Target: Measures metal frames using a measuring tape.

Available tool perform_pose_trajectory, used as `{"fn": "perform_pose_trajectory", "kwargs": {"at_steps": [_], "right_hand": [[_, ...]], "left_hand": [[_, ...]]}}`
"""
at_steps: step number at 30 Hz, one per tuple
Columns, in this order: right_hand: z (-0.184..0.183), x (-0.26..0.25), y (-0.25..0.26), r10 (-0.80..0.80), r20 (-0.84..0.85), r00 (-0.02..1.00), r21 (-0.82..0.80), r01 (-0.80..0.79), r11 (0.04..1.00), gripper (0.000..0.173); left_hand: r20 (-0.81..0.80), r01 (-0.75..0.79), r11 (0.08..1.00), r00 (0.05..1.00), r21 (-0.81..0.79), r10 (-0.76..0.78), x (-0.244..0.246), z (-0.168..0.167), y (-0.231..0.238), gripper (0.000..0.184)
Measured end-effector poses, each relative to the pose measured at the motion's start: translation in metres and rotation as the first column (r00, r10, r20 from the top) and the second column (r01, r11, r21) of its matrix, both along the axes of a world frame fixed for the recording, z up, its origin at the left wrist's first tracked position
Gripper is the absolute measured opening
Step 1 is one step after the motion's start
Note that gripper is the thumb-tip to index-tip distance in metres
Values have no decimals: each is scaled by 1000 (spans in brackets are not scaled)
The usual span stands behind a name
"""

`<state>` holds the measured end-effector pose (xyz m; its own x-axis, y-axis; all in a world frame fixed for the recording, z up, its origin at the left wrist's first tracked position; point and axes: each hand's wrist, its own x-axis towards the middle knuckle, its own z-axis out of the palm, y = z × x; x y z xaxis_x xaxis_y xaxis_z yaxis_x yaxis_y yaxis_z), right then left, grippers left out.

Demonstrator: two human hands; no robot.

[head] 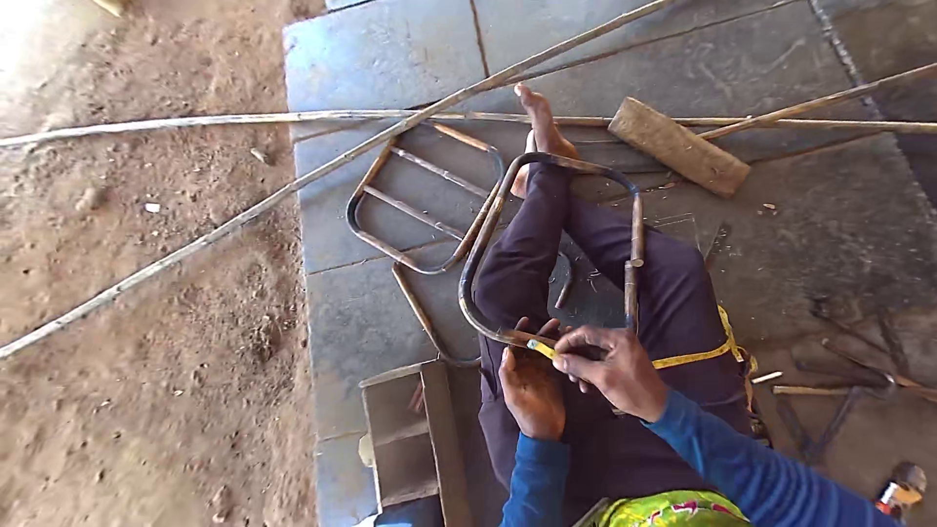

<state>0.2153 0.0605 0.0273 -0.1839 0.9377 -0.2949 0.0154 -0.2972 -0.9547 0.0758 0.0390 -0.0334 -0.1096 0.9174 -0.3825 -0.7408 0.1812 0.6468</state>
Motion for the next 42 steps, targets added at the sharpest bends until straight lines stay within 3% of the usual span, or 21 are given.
{"fn": "perform_pose_trajectory", "kwargs": {"at_steps": [4, 11, 21, 25, 31, 42], "right_hand": [[-11, -31, 18, 10, 96, 995, 22, -13, 1000, 9], [-13, -40, 20, 1, 262, 965, 66, -19, 998, 9], [-12, -49, 17, -77, 433, 898, 197, -11, 980, 8], [-17, -18, -3, -34, 397, 917, 197, -49, 979, 9], [-28, 51, -58, -160, 403, 901, 210, 79, 975, 12], [-43, 69, -66, -242, 355, 903, 208, 176, 962, 12]], "left_hand": [[-62, -44, 999, 997, -24, 42, -1, 1, 0, 55], [-32, -57, 995, 998, -76, 55, 2, 3, 3, 44], [-104, -105, 980, 991, -166, 88, 6, 8, 8, 47], [-78, -81, 986, 994, -148, 70, 6, 12, 9, 56], [-124, -30, 981, 992, -189, 6, 9, 15, 10, 62], [-201, -73, 971, 979, -230, 26, 15, 18, 11, 60]]}}
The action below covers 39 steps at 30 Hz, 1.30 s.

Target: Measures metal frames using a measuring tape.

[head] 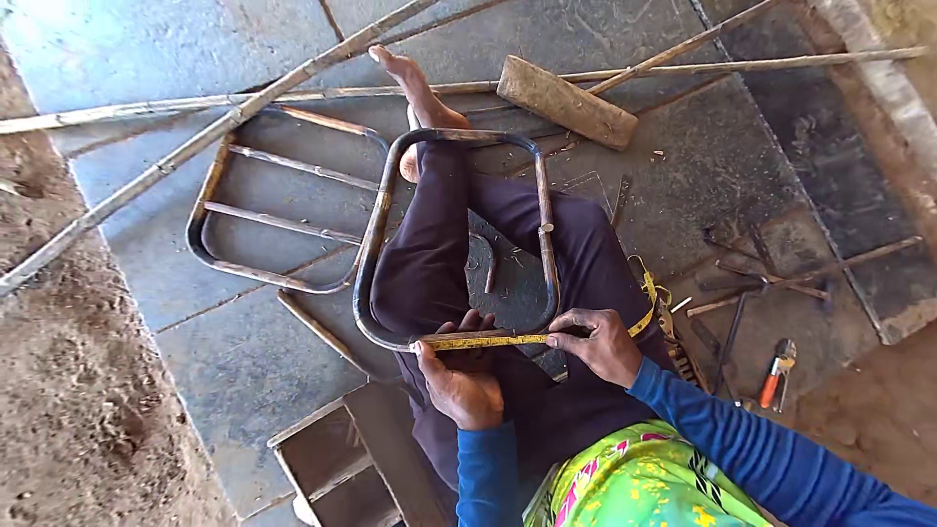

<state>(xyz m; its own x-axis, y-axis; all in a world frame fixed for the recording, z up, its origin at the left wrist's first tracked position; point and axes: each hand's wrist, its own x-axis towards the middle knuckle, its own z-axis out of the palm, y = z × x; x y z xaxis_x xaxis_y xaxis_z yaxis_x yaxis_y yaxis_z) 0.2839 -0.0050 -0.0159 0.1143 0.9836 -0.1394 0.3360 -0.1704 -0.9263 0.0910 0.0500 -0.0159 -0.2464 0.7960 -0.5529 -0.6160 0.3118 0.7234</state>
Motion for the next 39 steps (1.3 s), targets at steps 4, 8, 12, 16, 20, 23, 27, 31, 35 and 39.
{"fn": "perform_pose_trajectory", "kwargs": {"at_steps": [4, 8, 12, 16, 20, 23, 27, 31, 35, 39], "right_hand": [[-2, -1, -2, -3, -10, 1000, -3, 3, 1000, 11], [-7, -3, -5, -26, -36, 999, -22, 25, 999, 11], [-7, -3, -4, -40, -53, 998, -38, 38, 999, 10], [-9, -3, -2, -55, -62, 997, -45, 52, 998, 10], [-12, -3, -1, -57, -47, 997, -35, 55, 998, 10], [-7, -4, 0, -52, -38, 998, -41, 51, 998, 9], [-9, -2, 0, -57, -55, 997, -51, 54, 997, 10], [-8, 2, 1, -2, 24, 1000, -24, 3, 1000, 11], [-9, 1, 0, -25, 13, 1000, -32, 26, 999, 10], [-5, 0, -1, -42, 10, 999, -60, 42, 997, 13]], "left_hand": [[4, -3, 1000, 1000, 12, 3, 1, 0, -1, 59], [-7, 4, 1000, 1000, 5, -4, 1, 0, -1, 60], [-14, 2, 1000, 1000, 5, -2, 2, 1, -1, 59], [-10, -2, 1000, 1000, 3, 2, 2, 1, -1, 60], [-16, -4, 1000, 1000, -7, 3, 2, 2, -1, 60], [-13, 1, 1000, 1000, -1, -1, 1, 2, -1, 61], [3, 1, 1000, 1000, 22, -2, 1, -2, -2, 61], [9, -5, 1000, 1000, 27, 4, 3, -3, -3, 62], [45, -11, 1000, 999, 16, 10, 1, -5, -5, 64], [70, -12, 1000, 997, 28, 10, 0, -6, -6, 64]]}}
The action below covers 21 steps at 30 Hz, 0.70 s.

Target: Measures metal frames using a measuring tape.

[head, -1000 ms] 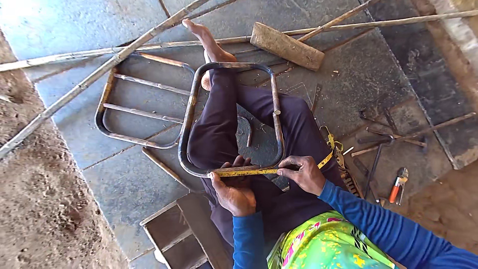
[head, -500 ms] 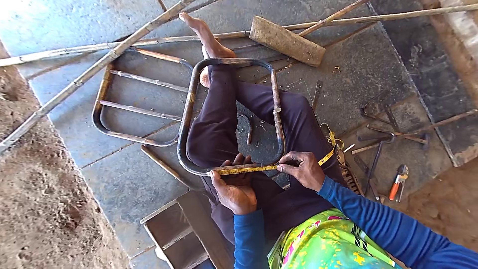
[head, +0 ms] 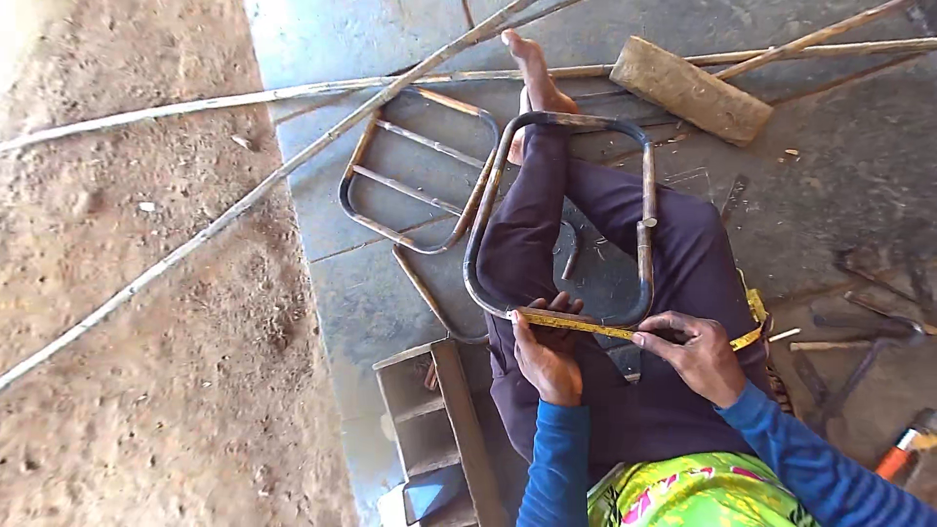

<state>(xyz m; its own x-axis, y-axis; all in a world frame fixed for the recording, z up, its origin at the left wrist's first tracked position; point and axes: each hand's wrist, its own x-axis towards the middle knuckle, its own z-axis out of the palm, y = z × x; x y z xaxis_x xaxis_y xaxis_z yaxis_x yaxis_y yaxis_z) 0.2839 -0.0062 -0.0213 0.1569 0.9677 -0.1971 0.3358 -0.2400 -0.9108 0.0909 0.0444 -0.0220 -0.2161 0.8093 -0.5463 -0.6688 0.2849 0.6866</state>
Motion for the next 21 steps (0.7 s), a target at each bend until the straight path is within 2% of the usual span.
{"fn": "perform_pose_trajectory", "kwargs": {"at_steps": [9, 14, 21], "right_hand": [[2, -1, 0, 12, 19, 1000, 1, -12, 1000, 12], [1, -4, 2, -1, -46, 999, -34, -1, 999, 10], [0, -7, 7, -3, -37, 999, -30, 2, 1000, 6]], "left_hand": [[-13, 50, 998, 999, 26, -49, -2, 1, -1, 67], [-88, 32, 999, 996, 29, -29, 1, 3, 1, 63], [-72, 7, 1000, 997, -1, -7, 1, 4, 4, 62]]}}
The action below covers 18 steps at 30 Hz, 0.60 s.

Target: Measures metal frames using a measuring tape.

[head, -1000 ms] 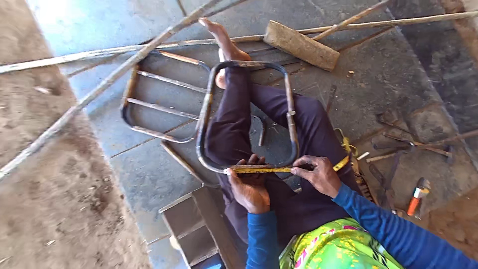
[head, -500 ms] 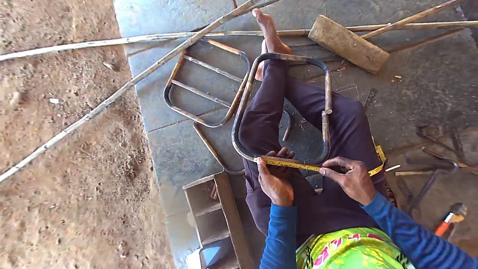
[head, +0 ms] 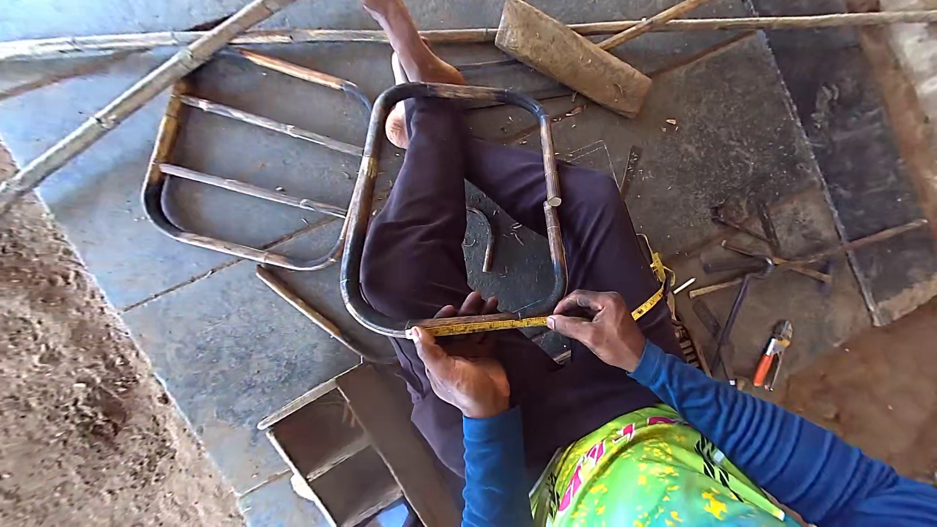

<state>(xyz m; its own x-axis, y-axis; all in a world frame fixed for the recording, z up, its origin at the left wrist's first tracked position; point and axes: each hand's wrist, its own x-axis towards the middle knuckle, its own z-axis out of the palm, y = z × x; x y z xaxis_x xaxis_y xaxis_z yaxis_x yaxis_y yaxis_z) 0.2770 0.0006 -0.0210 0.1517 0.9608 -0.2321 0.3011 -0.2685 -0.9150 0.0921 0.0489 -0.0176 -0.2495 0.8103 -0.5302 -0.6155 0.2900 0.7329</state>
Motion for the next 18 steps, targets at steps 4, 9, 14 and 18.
{"fn": "perform_pose_trajectory", "kwargs": {"at_steps": [4, 9, 14, 18], "right_hand": [[-5, 0, 1, -7, -5, 1000, -25, 7, 1000, 12], [-6, -1, 2, -14, 2, 1000, -59, 14, 998, 15], [-7, -1, 3, -15, -12, 1000, -50, 14, 999, 15], [-3, 0, 6, -14, -12, 1000, -68, 13, 998, 14]], "left_hand": [[-7, 7, 1000, 1000, 6, -7, 1, 0, 0, 63], [-27, -7, 1000, 1000, -6, 6, 2, 1, 0, 63], [-45, -10, 1000, 999, -19, 9, 4, 1, 1, 64], [-43, -8, 1000, 999, -15, 7, 4, 0, 0, 65]]}}
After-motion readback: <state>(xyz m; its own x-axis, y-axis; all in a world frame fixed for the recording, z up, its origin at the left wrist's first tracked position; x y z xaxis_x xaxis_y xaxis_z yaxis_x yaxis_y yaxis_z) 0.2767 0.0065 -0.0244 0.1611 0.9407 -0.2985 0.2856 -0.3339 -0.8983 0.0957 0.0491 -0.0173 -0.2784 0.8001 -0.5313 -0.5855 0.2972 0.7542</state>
